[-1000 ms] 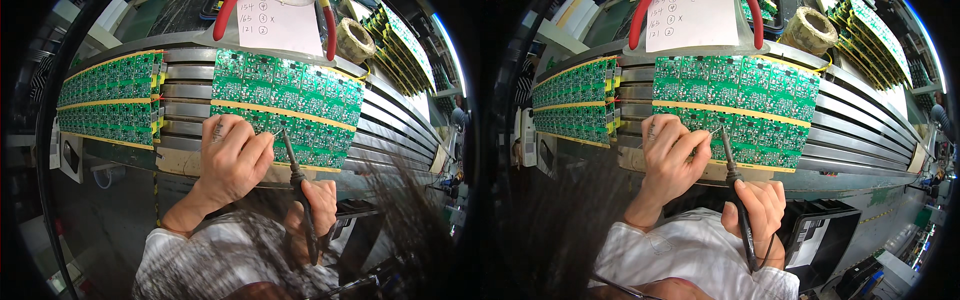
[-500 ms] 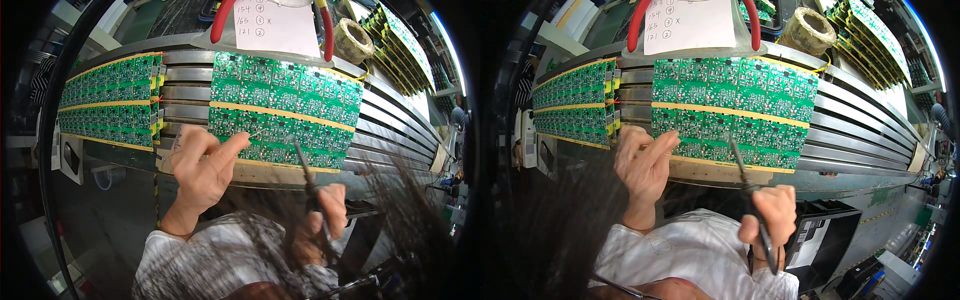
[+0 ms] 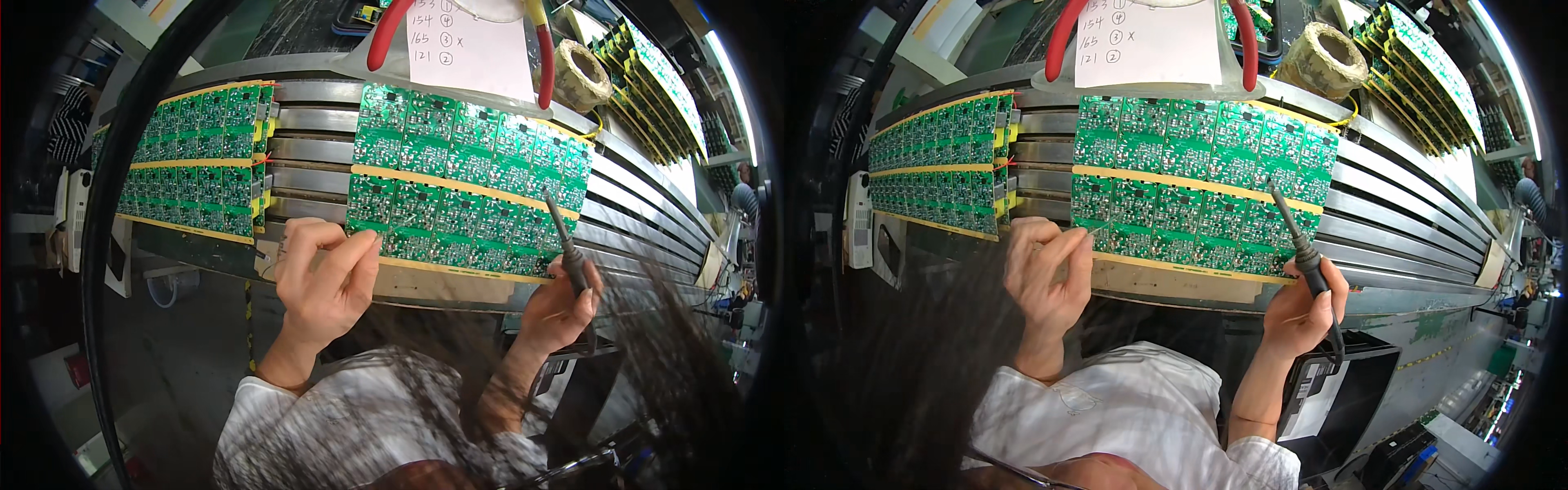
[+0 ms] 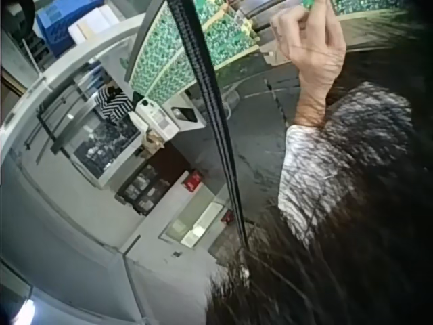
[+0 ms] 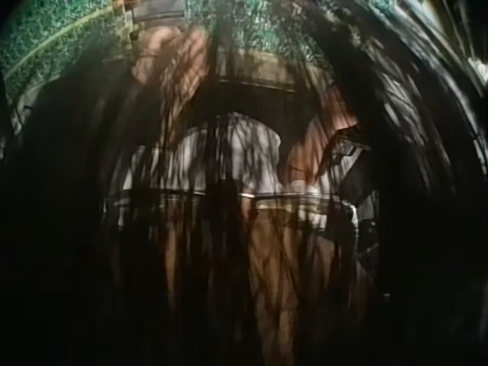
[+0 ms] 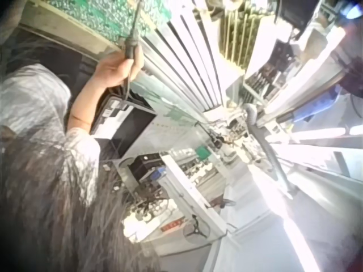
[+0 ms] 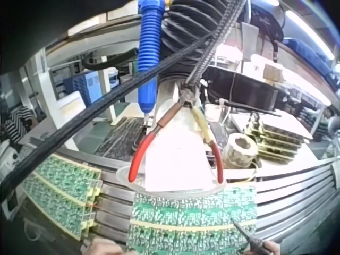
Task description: The person solders joints on circuit board panels using a soldering iron and solder wire, turning and moving the panels along the metal workstation track.
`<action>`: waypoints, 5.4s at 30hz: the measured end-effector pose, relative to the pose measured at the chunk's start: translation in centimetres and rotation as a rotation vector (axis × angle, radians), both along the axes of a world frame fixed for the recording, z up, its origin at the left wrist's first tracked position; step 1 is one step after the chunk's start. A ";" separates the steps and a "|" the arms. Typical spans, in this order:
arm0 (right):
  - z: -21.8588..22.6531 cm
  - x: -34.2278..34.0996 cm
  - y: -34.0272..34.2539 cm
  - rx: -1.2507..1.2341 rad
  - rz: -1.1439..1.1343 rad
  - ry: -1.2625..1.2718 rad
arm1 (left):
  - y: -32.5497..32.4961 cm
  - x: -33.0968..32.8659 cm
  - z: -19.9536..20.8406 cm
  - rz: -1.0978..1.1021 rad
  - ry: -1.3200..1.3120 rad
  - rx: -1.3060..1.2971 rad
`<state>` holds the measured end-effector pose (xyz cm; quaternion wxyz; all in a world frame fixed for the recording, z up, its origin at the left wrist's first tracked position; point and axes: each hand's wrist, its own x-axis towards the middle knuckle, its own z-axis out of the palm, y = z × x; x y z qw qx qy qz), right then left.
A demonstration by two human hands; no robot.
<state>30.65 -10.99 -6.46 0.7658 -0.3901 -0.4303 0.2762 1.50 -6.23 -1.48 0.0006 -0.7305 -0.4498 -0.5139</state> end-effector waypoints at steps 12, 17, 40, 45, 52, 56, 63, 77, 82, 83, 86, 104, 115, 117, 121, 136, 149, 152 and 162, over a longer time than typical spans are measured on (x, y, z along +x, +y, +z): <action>0.8 -5.6 1.1 0.033 0.136 -0.051 | 0.6 2.1 0.3 -0.068 0.115 -0.034; 1.2 -4.3 0.1 -0.002 0.109 -0.119 | 0.9 2.3 0.5 -0.052 0.144 -0.039; 4.5 -4.3 -2.8 0.118 0.101 -0.679 | -3.1 1.2 -2.0 -0.034 0.115 -0.099; 4.4 -4.4 -3.4 0.090 0.116 -0.712 | -3.5 1.1 -2.0 -0.047 0.094 -0.100; 4.4 -4.7 -3.0 0.098 0.138 -0.777 | -3.0 1.7 -1.5 -0.055 0.130 -0.090; 4.0 -4.9 -3.0 0.096 0.121 -0.787 | -3.0 1.9 -1.2 -0.051 0.139 -0.116; 4.2 -5.2 -3.2 0.094 0.114 -0.812 | -2.8 1.9 -1.2 -0.057 0.129 -0.120; 5.2 -4.5 -3.8 0.029 0.076 -0.801 | -2.9 2.1 -1.2 -0.076 0.142 -0.128; 4.5 -4.4 -3.3 0.066 0.126 -0.798 | -2.6 2.5 -1.2 -0.069 0.148 -0.126; 4.5 -4.4 -3.2 0.068 0.129 -0.803 | -2.5 2.5 -1.3 -0.069 0.145 -0.123; 4.2 -4.5 -3.4 0.067 0.118 -0.810 | -2.5 2.7 -1.4 -0.087 0.155 -0.138; 4.8 -3.4 -4.0 0.033 0.027 -0.775 | -2.0 3.7 -0.4 -0.087 0.187 -0.103; 5.0 -3.0 -2.8 0.061 0.083 -0.779 | -1.3 4.7 0.1 -0.133 0.201 -0.112; 5.6 -3.0 -2.8 0.063 0.101 -0.805 | -1.3 4.7 0.1 -0.130 0.207 -0.122; 6.2 -3.3 -3.0 0.028 0.104 -0.854 | -1.3 4.7 0.0 -0.122 0.216 -0.119; 7.1 -3.2 -3.4 0.009 0.054 -0.921 | -2.0 4.3 0.8 -0.138 0.137 -0.124; 4.8 -1.7 -4.3 0.045 0.013 -0.762 | -1.4 5.8 0.5 -0.163 0.234 -0.098; 4.5 -1.7 -4.2 0.051 0.028 -0.746 | -1.6 6.0 0.7 -0.154 0.261 -0.123; 4.6 -1.7 -4.2 0.041 0.045 -0.755 | -1.6 6.3 0.5 -0.147 0.261 -0.137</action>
